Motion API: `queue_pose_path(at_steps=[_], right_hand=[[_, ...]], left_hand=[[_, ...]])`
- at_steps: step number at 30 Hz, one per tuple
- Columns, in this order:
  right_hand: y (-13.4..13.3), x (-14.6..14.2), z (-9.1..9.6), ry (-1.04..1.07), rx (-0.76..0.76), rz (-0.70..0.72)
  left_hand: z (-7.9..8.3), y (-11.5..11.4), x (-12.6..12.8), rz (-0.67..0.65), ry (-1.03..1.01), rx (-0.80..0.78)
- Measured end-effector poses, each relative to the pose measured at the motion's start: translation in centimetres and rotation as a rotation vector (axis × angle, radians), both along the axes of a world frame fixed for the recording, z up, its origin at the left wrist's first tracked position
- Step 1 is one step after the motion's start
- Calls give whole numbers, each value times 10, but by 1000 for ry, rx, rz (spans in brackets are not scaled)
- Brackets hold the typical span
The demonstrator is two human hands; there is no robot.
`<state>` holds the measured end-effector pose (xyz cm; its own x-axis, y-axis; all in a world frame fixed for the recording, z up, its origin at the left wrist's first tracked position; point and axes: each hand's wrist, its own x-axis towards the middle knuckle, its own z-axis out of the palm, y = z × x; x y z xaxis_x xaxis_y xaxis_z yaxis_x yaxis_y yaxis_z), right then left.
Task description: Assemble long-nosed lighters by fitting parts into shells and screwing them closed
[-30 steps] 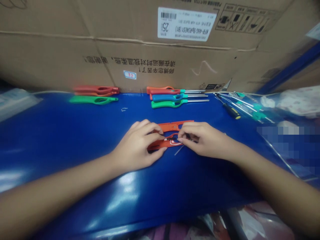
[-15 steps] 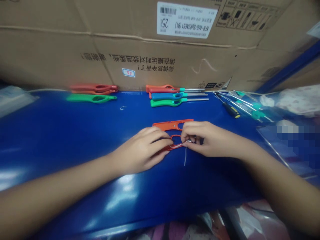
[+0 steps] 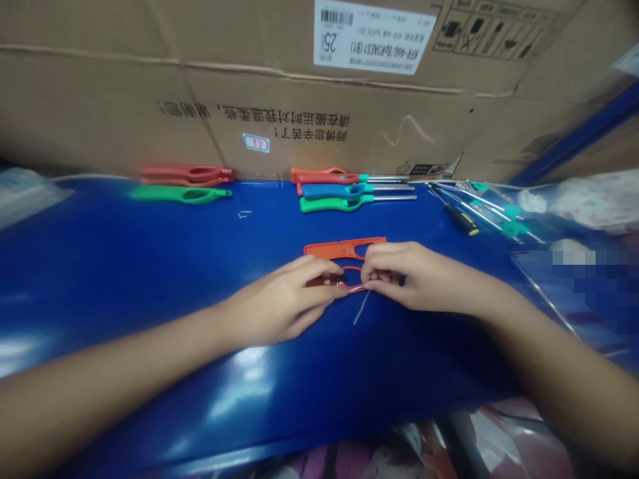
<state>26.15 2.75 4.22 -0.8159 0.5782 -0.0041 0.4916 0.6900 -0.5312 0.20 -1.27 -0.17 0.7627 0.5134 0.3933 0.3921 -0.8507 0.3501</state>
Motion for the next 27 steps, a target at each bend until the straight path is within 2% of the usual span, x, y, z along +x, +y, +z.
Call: queue_pose_path(at_steps=[6, 14, 21, 27], right_hand=[[-1, -3, -2, -7, -32, -66], [-1, -1, 1, 16, -20, -17], [-1, -3, -2, 9, 0, -72], [0, -2, -4, 39, 62, 15]], left_hand=[[0, 1, -1, -7, 13, 12], [-1, 1, -1, -14, 9, 45], [-1, 0, -2, -18, -26, 70], [-3, 1, -1, -29, -40, 102]])
